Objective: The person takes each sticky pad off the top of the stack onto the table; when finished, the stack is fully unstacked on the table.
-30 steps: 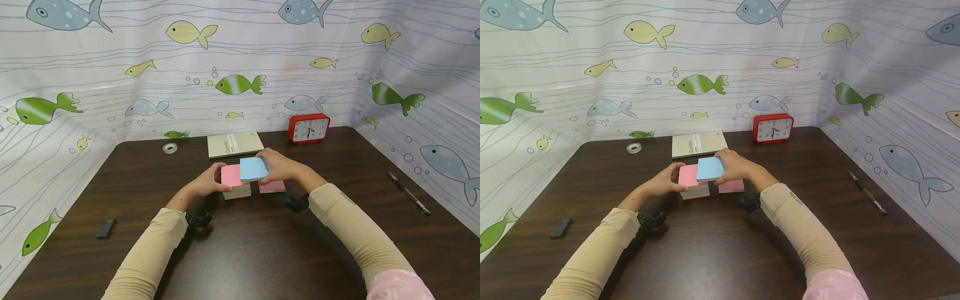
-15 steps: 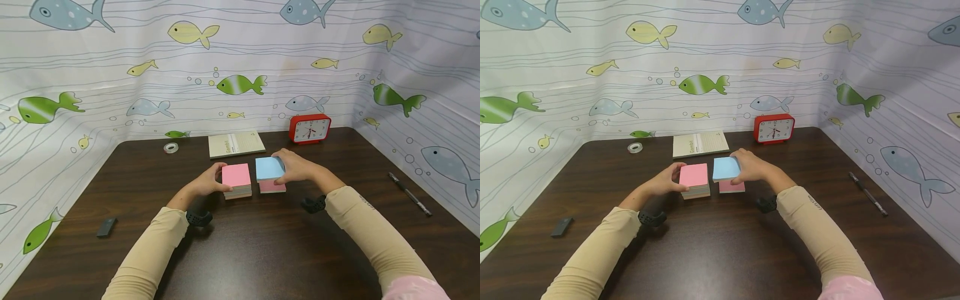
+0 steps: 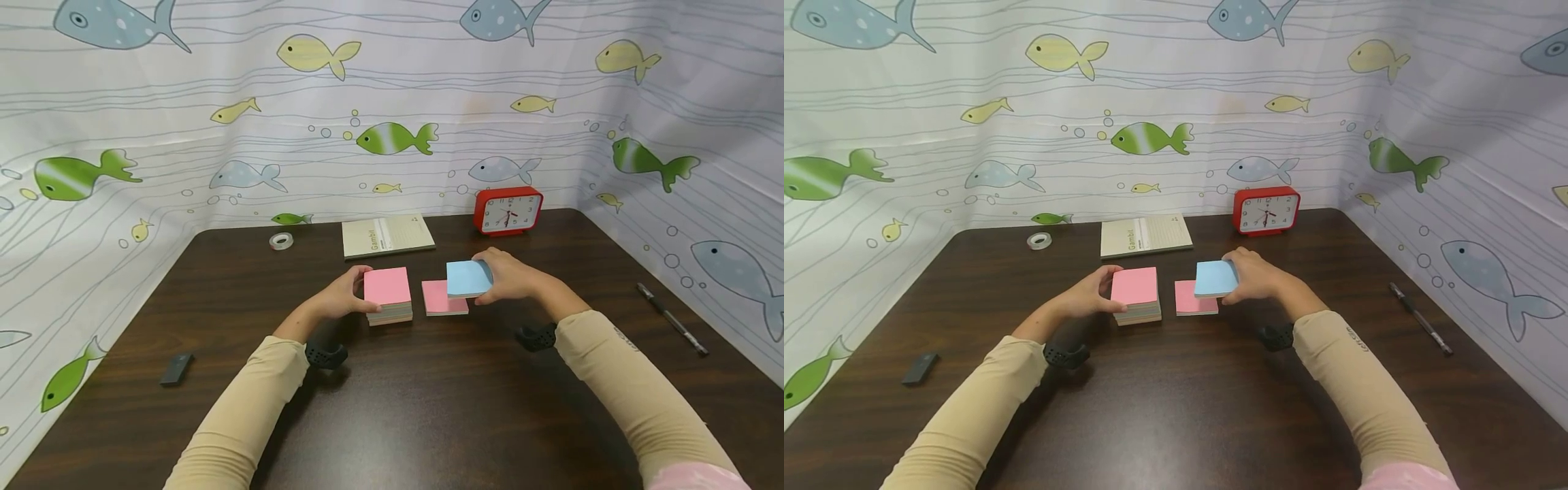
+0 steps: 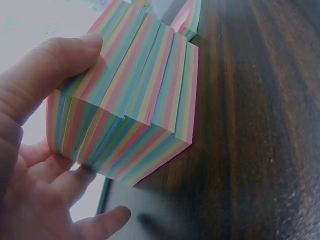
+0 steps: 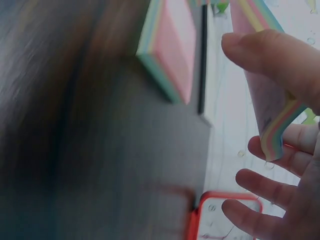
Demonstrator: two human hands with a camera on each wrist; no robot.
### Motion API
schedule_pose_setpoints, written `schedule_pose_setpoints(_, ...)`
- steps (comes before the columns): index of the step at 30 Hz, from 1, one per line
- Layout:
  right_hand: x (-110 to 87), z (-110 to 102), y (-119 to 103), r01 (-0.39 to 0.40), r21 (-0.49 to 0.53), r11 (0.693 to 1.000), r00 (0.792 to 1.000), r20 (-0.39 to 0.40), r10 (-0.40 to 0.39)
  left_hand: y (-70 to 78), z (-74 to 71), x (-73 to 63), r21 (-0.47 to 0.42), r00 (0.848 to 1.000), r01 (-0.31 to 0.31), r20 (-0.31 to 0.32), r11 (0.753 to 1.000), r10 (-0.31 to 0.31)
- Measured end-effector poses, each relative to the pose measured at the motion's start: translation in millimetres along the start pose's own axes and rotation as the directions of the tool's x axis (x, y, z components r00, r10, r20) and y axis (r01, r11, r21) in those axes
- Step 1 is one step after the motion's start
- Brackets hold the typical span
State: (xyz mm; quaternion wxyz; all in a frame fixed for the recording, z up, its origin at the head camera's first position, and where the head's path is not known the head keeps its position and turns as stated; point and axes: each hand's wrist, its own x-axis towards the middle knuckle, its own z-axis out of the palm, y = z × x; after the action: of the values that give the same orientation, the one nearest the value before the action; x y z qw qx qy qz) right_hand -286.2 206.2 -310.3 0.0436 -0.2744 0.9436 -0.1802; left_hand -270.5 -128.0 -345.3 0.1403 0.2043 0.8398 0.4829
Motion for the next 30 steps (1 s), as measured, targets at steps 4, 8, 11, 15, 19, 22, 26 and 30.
schedule_pose_setpoints(4, -3.6, 3.6, 11.5, -0.028, -0.017, 0.999, 1.0, 0.007, 0.028, -0.7, 0.2, 0.0, 0.003, 1.0, 0.008, -0.003, 1.0, -0.008)
schedule_pose_setpoints(8, -7.0, 5.7, 22.4, -0.057, -0.038, 0.998, 0.998, 0.011, 0.058, -0.9, 0.4, 0.6, 0.002, 1.0, 0.005, 0.0, 1.0, -0.005)
schedule_pose_setpoints(11, -9.2, 5.3, 28.4, -0.074, -0.046, 0.996, 0.997, 0.018, 0.075, -0.9, 0.4, 1.1, -0.004, 1.0, 0.005, 0.005, 1.0, -0.005)
schedule_pose_setpoints(15, -12.1, 3.8, 33.2, -0.085, -0.055, 0.995, 0.996, 0.024, 0.086, -0.3, 0.7, 1.6, -0.016, 1.0, 0.001, 0.012, 1.0, 0.0)
schedule_pose_setpoints(19, -14.2, 1.7, 36.4, -0.08, -0.071, 0.994, 0.996, 0.031, 0.083, -0.4, 0.9, 1.2, -0.014, 1.0, -0.001, 0.004, 1.0, 0.001)
schedule_pose_setpoints(22, -14.8, 0.0, 38.7, -0.074, -0.075, 0.994, 0.996, 0.045, 0.078, -1.7, 1.2, 1.1, -0.004, 1.0, 0.003, -0.006, 1.0, -0.003)
schedule_pose_setpoints(26, -14.2, -0.1, 42.7, -0.072, -0.101, 0.992, 0.994, 0.073, 0.079, -2.0, 1.5, 0.2, 0.014, 1.0, 0.006, -0.014, 1.0, -0.006)
schedule_pose_setpoints(30, -10.5, 0.7, 44.8, -0.076, -0.152, 0.985, 0.989, 0.117, 0.095, -1.3, 2.0, -0.4, 0.023, 1.0, 0.002, -0.019, 1.0, -0.002)
